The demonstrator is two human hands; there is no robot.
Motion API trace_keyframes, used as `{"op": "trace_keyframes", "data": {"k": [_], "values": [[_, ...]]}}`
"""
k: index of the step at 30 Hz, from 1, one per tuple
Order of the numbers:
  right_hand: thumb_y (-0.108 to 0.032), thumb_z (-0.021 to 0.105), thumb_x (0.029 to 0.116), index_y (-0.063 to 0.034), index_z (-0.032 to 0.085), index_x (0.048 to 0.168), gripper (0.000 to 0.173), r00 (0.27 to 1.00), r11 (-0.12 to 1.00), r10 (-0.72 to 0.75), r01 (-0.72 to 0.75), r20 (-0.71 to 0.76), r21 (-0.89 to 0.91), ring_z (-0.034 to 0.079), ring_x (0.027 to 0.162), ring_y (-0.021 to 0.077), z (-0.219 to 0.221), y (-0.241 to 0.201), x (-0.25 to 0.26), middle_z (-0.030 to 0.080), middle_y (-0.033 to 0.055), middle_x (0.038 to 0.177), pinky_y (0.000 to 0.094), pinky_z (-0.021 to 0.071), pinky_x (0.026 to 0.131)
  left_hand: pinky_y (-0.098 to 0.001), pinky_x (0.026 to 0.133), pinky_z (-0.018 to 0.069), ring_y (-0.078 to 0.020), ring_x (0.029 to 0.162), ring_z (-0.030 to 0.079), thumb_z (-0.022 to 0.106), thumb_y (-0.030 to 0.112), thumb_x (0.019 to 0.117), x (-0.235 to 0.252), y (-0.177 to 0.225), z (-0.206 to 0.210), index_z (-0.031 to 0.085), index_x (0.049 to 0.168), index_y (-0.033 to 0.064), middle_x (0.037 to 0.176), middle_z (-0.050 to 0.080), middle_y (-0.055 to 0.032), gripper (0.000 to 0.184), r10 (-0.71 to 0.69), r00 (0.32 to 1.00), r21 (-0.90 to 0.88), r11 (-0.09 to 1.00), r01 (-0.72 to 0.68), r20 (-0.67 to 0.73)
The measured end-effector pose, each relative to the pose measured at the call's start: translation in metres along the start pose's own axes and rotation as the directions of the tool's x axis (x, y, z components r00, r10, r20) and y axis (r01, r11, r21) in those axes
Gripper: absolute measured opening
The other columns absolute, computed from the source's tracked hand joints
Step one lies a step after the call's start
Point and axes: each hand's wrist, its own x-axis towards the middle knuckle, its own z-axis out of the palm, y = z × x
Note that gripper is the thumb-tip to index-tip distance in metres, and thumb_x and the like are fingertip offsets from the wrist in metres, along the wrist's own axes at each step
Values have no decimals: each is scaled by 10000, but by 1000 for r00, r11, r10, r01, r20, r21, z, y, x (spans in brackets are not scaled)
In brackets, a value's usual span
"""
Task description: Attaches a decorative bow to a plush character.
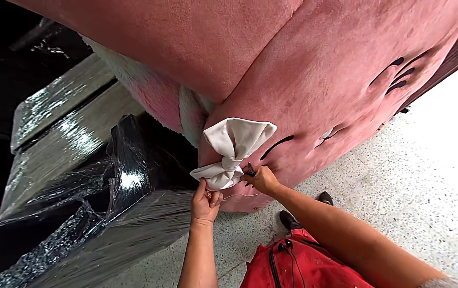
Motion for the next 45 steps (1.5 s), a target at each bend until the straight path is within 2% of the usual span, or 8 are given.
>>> {"op": "trace_keyframes", "data": {"k": [3, 9, 17, 24, 28, 34, 39, 45], "values": [[-385, 676, 979, -185, 759, 1065, 233, 1000, 1000, 12, -11, 24, -6, 727, 746, 145, -8, -1, -1, 762, 1, 842, 457, 601, 776, -196, 412, 402, -38, 397, 409, 331, 464, 1099, -2, 11, -3, 653, 940, 192, 560, 510, 57, 450, 38, 999, 99, 994, -37, -12], [-388, 679, 973, -178, 754, 1055, 238, 1000, 999, -1, 1, 19, -36, 722, 747, 162, -11, -4, -1, 756, 12, 841, 474, 591, 773, -215, 390, 375, -55, 371, 370, 458, 312, 1093, -4, 22, 10, 633, 905, 169, 491, 431, 46, 294, 207, 966, 266, 951, -161, -154], [-391, 675, 975, -196, 752, 1057, 225, 1000, 998, 22, -20, 18, -63, 719, 752, 164, -14, -4, 0, 755, 8, 845, 487, 584, 772, -219, 396, 368, -56, 376, 358, 398, 398, 1104, 0, 23, 8, 606, 862, 171, 499, 403, 60, 392, 126, 981, 163, 981, -101, -151], [-453, 699, 948, -207, 736, 1132, 310, 998, 995, 2, 5, 65, -100, 718, 765, 156, -14, -2, -5, 756, 1, 857, 474, 585, 788, -206, 359, 361, -56, 360, 350, 470, 240, 1090, -7, 35, 8, 628, 956, 103, 534, 472, 10, 248, 153, 968, 377, 924, -70, -196], [-462, 737, 922, -209, 730, 1149, 339, 999, 993, -12, 16, 37, -121, 711, 772, 161, -14, -2, -10, 747, 5, 857, 476, 580, 787, -178, 345, 329, -34, 366, 349, 507, 228, 1083, -10, 39, 4, 634, 1068, 65, 696, 633, -39, 207, 174, 953, 456, 889, -43, -250], [-487, 732, 917, -204, 748, 1121, 349, 1000, 990, 8, -6, 17, -138, 713, 766, 178, -5, -5, -11, 744, 17, 838, 492, 587, 780, -205, 366, 340, -45, 354, 327, 469, 213, 1091, -7, 42, 13, 625, 854, 89, 482, 413, 34, 309, 155, 962, 325, 943, -77, -224], [-441, 642, 970, -150, 736, 941, 307, 999, 984, 46, -43, 9, -171, 698, 772, 234, -1, -16, -6, 713, 59, 780, 526, 547, 753, -208, 358, 330, -53, 345, 328, 413, 306, 1111, -1, 40, 17, 589, 832, 117, 478, 397, 43, 380, 90, 967, 195, 980, -43, -237], [-389, 602, 984, -208, 762, 1005, 243, 998, 982, -23, 11, -59, -188, 717, 752, 199, -5, -8, -4, 745, 20, 796, 515, 562, 745, -210, 354, 347, -57, 346, 361, 367, 331, 1122, 2, 31, 22, 592, 872, 116, 487, 423, 38, 400, 67, 970, 117, 992, -40, -233]]}}
